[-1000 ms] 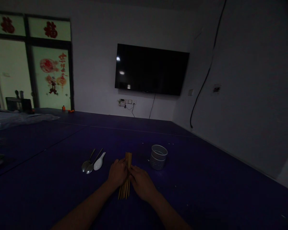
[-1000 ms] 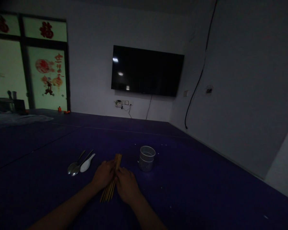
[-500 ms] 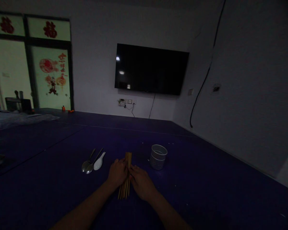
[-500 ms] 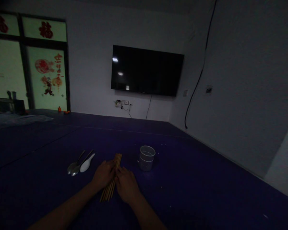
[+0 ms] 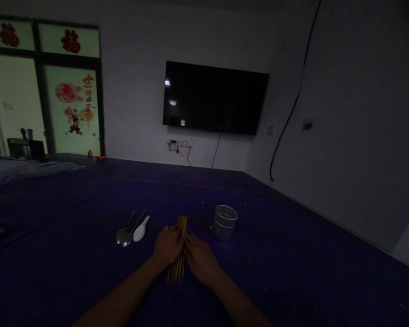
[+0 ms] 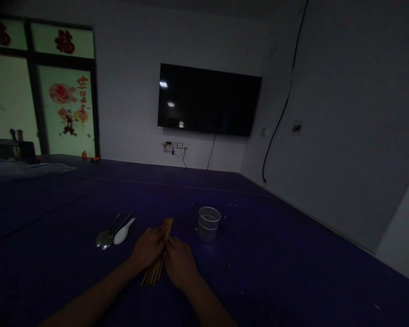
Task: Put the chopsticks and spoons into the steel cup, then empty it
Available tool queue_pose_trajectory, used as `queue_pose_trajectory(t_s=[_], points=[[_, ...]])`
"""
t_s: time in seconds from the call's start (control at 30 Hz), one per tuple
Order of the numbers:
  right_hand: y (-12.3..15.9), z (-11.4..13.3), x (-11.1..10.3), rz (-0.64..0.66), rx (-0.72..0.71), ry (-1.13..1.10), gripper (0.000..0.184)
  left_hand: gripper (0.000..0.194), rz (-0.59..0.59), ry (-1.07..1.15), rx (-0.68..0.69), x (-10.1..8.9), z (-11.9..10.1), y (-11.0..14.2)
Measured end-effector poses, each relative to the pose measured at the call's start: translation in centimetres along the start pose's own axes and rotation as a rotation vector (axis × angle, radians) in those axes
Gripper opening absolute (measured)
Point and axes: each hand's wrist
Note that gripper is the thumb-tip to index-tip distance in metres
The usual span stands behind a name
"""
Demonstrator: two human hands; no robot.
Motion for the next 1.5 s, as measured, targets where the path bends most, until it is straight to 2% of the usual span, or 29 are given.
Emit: queue_pose_trajectory(t_s=[0.7, 0.83, 0.97, 1.17, 1.37, 1.5], points=[[-0.1, -0.2, 0.3, -0.024, 0.009, -0.036, 0.047, 0.042, -0.002, -0.018, -0.019, 0.3, 0.0, 0.1], [-0.2, -0.1, 0.2, -0.039, 0.03, -0.034, 0.046, 0.041, -0.003, 0.016, -0.006, 0.3, 0.1, 0.0], [-0.3, 0.0, -0.2, -0.074, 0.056, -0.039, 0.044, 0.037, -0.018, 0.077, -0.05, -0.2, 0.1, 0.0], [-0.4, 0.0, -0.7, -0.16, 0.169, -0.02, 0.034, 0.026, -0.066, 0.093, -0.166, -1.0, 0.3, 0.0], [-0.6, 1.3, -1.6, -0.126, 0.25, 0.073, 0.021, 0.032, 0.028, 0.039, -0.211, -1.6, -0.1, 0.3], [-0.8, 2.5, -1.6, -0.086, 0.325, 0.142, 0.016, 0.036, 0.05, -0.002, -0.222, -1.9, -0.3, 0.6]])
Point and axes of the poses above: each hand's wrist, its own y-axis away from the middle knuckle, its own x-axis out of the palm, z = x × y, and after that the axes turned 12 degrees about -x, right-handed
